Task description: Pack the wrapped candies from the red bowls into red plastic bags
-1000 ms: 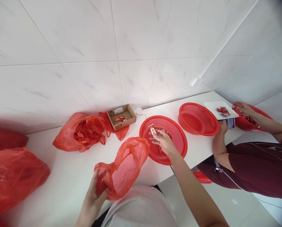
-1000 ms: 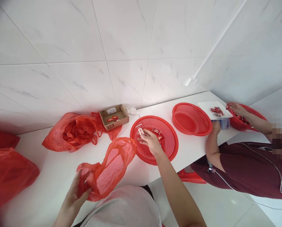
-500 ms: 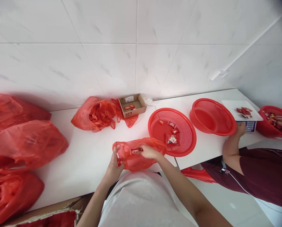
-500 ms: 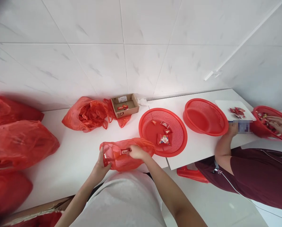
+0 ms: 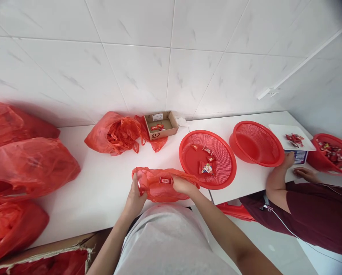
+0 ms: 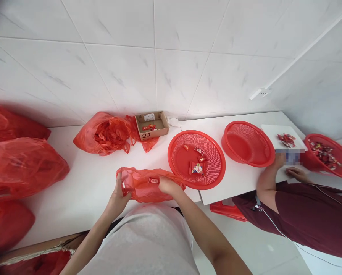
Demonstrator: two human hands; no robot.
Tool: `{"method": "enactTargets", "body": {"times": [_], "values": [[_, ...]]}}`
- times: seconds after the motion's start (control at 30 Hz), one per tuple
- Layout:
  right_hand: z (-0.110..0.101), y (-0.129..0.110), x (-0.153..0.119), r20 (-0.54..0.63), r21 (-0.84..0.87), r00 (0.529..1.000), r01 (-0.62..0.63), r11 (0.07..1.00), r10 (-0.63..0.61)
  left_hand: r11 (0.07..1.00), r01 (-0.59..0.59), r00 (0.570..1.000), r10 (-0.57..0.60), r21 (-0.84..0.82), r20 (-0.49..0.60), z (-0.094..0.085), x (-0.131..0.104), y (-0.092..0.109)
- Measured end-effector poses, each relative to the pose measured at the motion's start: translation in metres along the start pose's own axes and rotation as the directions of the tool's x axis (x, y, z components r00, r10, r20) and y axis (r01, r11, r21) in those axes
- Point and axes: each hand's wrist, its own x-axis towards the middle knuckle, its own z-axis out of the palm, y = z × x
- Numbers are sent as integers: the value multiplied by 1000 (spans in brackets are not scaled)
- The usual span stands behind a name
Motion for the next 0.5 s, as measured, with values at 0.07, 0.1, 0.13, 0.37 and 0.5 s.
{"method": "enactTargets", "body": {"times": [0.07,0.1,0.13,0.37,0.5], "values": [[-8,-16,-9,63,-47,998,-5,999,8,1000,-3,1000,3,0,-8,-1,0,0],[-16,-26,-10,130,-31,992,5,1000,-1,1000,-7,1000,7,5,-10,-1,-1,1],[-28,-36,-9,189,-5,982,23,1000,-22,1000,-12,1000,12,11,-9,-1,-1,2],[-128,-43,55,-368,-185,930,-93,978,19,996,-46,997,42,80,62,2,-3,15],[-148,-1,84,-444,-283,892,-226,932,82,988,-64,993,50,138,103,-3,-7,24]]}}
